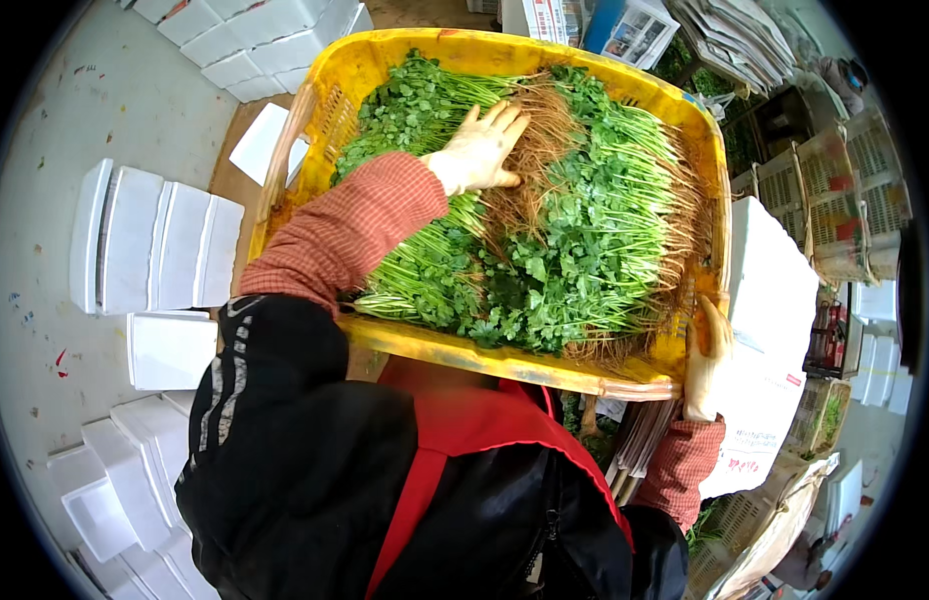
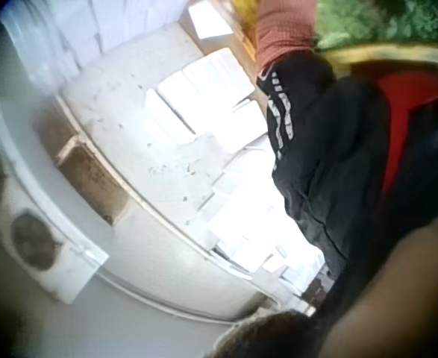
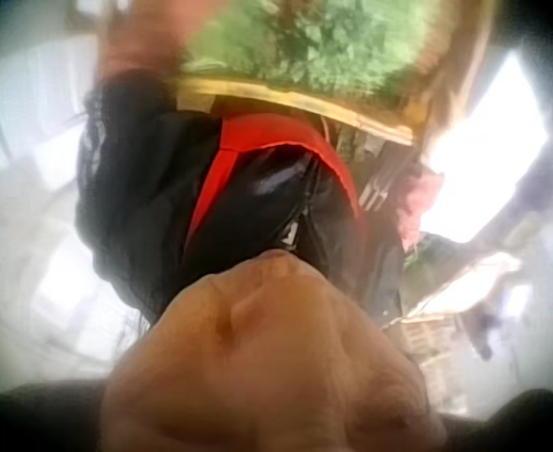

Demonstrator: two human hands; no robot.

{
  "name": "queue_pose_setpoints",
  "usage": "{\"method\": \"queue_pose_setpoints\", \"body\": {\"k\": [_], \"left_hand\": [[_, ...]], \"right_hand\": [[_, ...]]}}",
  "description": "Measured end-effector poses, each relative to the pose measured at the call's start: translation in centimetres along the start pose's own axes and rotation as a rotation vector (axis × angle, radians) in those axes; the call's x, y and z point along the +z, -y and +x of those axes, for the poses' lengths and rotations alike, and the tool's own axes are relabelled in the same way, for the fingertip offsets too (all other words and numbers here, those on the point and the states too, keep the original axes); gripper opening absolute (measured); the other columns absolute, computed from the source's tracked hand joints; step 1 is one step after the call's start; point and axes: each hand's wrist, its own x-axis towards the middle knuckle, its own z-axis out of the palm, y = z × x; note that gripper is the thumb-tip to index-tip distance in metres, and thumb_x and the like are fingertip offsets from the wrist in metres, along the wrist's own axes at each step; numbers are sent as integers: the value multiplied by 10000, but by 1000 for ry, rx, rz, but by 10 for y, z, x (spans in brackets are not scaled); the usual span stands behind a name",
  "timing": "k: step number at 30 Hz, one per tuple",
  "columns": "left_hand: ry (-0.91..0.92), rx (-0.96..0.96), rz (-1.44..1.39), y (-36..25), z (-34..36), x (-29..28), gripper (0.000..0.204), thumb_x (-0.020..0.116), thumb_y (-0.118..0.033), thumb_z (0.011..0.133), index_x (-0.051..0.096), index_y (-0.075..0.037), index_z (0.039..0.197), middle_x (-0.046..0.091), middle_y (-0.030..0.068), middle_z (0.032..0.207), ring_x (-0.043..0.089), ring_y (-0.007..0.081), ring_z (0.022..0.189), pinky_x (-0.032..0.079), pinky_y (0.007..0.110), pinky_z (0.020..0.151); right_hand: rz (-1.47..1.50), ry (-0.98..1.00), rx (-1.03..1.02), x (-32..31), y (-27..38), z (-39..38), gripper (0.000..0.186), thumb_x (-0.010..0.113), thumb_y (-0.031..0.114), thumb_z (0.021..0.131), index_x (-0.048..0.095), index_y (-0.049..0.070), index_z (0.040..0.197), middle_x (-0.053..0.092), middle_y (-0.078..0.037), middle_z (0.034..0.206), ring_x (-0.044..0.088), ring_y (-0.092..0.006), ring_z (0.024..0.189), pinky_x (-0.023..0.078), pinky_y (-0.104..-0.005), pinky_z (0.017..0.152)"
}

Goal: The person gathers bunches of leafy green vegetables from a yellow basket and arranges them into a white styrofoam box lined with newspaper. The person repeatedly picks up the vegetables, aligns them by the roots, and places them into the box, occasionally adjusting the newspaper lining.

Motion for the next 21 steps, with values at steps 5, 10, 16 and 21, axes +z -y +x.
{"method": "queue_pose_setpoints", "body": {"k": [5, 10, 16, 21], "left_hand": [[-128, -47, 63, 27, 42, -9, 684, 644, -331, 817, 350, -61, 1373, 242, 159, 1486, 219, 291, 1382, 168, 495, 1128], [-106, 13, -120, 44, 79, -13, 812, 680, -333, 794, 261, -12, 1411, 307, 199, 1446, 284, 319, 1349, 216, 421, 1122], [8, -83, -318, 46, 107, -9, 574, 645, -260, 804, 435, -3, 1272, 586, 194, 1139, 570, 299, 1059, 411, 447, 942], [-444, 153, -188, 50, 79, 28, 360, 585, -125, 790, 573, -49, 1142, 585, 140, 1150, 543, 274, 1077, 386, 433, 973]], "right_hand": [[-135, -20, -27, 0, 3, -2, 379, 619, -23, 807, 586, 53, 1177, 613, -114, 1139, 567, -271, 1062, 438, -349, 927], [-89, -32, 34, 2, 7, 0, 387, 629, -24, 795, 597, 72, 1168, 609, -118, 1125, 565, -277, 1061, 438, -356, 925], [-45, -63, 82, 4, 10, 2, 346, 608, -47, 803, 613, 50, 1135, 622, -130, 1081, 579, -275, 1031, 448, -352, 900], [-72, -84, 128, 5, 15, 2, 288, 588, -38, 830, 624, 30, 1108, 634, -136, 1053, 587, -271, 1009, 449, -350, 885]]}}
